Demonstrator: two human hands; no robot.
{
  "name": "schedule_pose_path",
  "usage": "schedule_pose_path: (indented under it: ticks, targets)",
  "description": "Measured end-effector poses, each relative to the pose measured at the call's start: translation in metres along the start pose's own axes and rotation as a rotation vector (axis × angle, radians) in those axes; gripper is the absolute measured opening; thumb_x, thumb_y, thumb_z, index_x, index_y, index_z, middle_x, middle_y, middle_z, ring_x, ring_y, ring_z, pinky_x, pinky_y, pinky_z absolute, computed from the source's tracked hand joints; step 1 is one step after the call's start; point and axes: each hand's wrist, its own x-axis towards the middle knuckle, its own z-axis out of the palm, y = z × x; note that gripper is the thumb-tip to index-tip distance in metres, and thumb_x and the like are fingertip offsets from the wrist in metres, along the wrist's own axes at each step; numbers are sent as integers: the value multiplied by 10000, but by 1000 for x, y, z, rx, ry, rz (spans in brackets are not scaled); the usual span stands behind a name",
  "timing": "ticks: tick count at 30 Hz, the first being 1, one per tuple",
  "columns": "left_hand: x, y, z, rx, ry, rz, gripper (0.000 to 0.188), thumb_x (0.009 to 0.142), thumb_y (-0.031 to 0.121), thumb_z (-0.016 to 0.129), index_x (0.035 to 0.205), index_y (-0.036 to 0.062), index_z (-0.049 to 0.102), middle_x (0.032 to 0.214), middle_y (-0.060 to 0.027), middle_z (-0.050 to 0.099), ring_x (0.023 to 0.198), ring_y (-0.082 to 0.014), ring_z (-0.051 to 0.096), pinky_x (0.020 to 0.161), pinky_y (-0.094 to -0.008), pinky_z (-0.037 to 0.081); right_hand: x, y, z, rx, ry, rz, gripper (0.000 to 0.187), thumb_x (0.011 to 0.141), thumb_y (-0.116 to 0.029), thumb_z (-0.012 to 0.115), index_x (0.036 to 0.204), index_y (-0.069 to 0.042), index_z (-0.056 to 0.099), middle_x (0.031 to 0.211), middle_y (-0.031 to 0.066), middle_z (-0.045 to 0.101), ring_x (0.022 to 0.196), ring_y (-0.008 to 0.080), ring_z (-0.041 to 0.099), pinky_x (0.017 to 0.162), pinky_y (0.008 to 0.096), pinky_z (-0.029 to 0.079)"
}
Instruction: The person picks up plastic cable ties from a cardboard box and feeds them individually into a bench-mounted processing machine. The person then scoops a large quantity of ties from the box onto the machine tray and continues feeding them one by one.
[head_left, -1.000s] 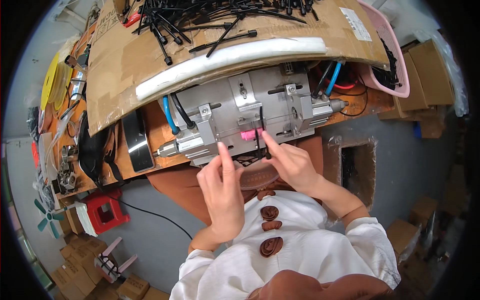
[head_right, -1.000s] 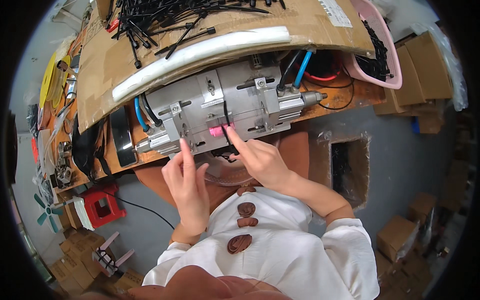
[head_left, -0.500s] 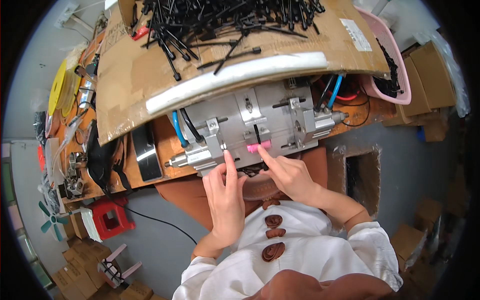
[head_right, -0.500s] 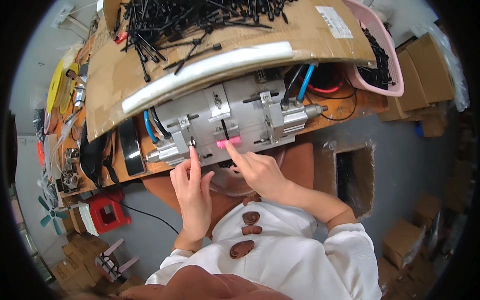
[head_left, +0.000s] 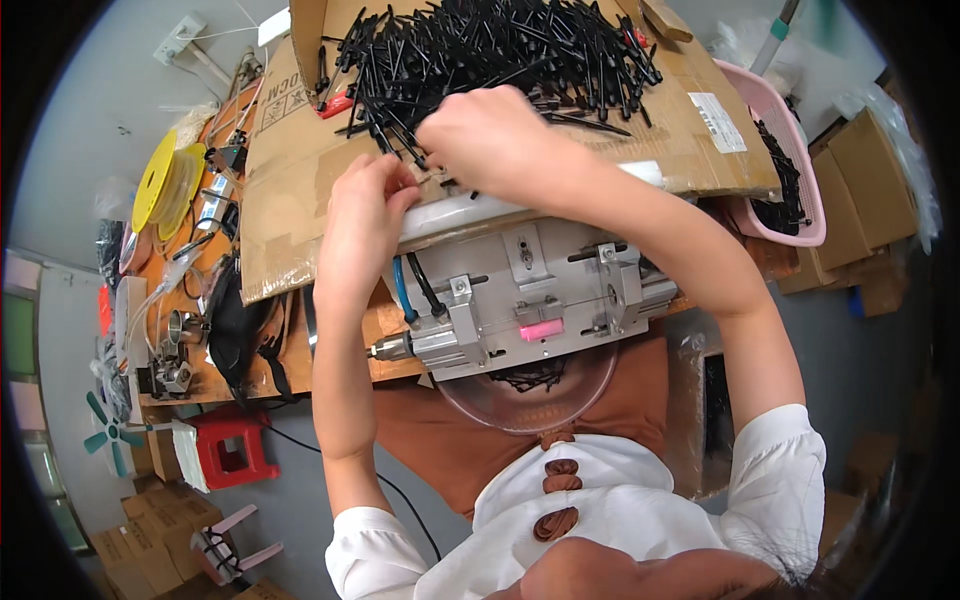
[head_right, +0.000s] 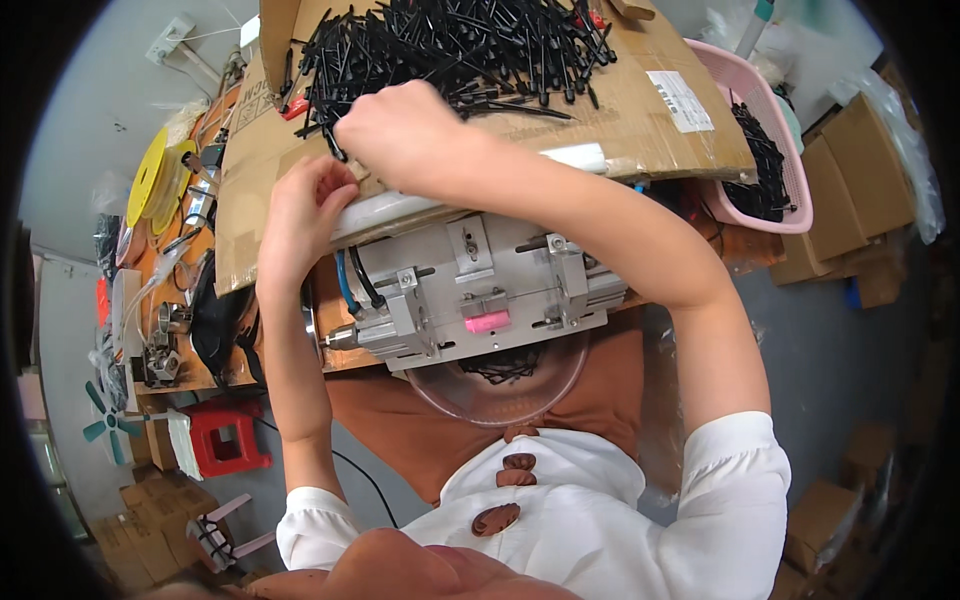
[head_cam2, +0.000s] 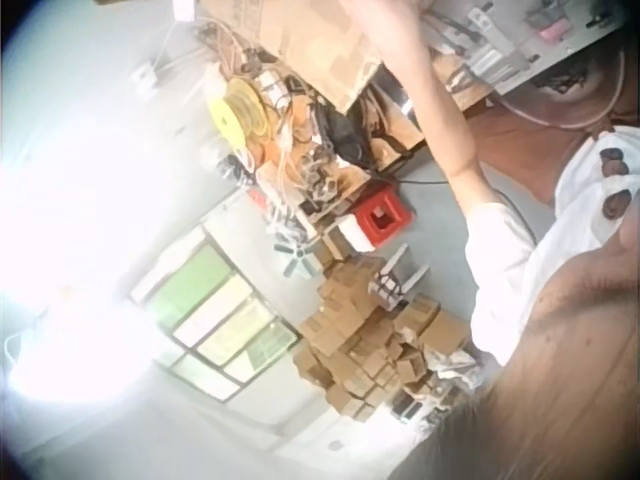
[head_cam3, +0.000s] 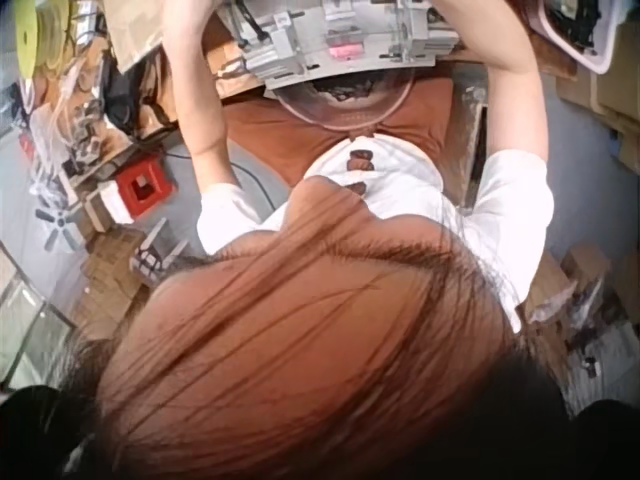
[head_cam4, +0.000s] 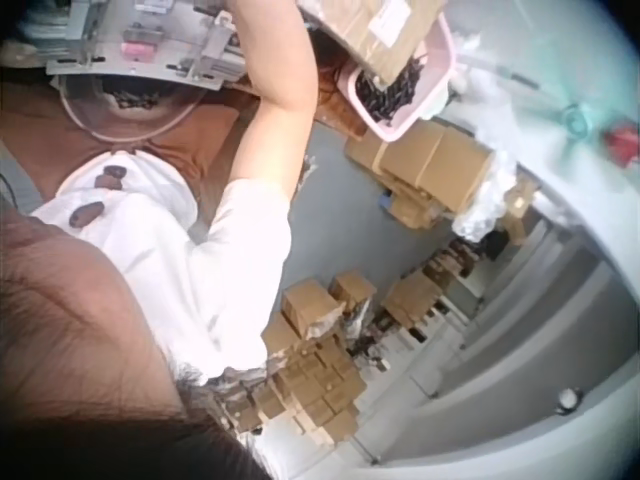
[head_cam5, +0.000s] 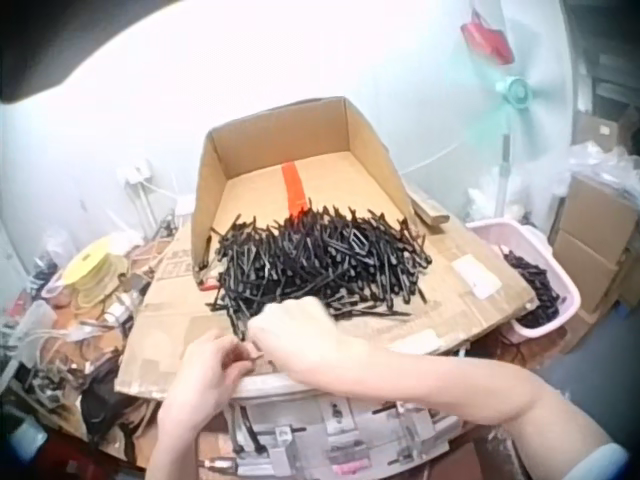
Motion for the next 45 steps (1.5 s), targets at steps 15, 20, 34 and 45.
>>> schedule_pose_path:
  ticks: [15, 20, 34, 45]
  targets:
    - [-8, -23, -23, -207, -174, 12, 197, 763, 18, 706, 951, 2, 648, 757, -41, 594, 713, -115, 544, 688, -252, 465, 8, 17, -28, -17, -157, 151, 186, 764, -246, 725, 758, -65, 682, 767, 123, 680, 789, 300, 677, 679, 395, 534]
    - [-26, -25, -30, -348, -158, -57, 156, 837, 34, 651, 990, 11, 634, 859, 14, 581, 808, -64, 528, 760, -215, 423, 26, -9, 11, -95, -18, 193, 77, 727, -96, 682, 760, -26, 685, 777, 163, 680, 790, 314, 686, 660, 394, 546]
    - [-117, 32, 24, -151, 430, 65, 602, 759, -120, 627, 1328, 40, 515, 905, -46, 535, 775, -130, 482, 753, -241, 434, -39, 89, -46, 38, 574, 79, 272, 769, -4, 532, 1009, -17, 659, 712, 217, 606, 682, 346, 622, 663, 416, 502]
    - [-183, 76, 130, 188, -16, 118, 692, 747, -25, 655, 1387, -26, 392, 997, -111, 520, 938, -274, 477, 842, -378, 406, -158, 41, -60, 1630, 780, 537, 202, 925, -167, 582, 884, 23, 638, 742, 43, 608, 676, 145, 598, 578, 235, 489]
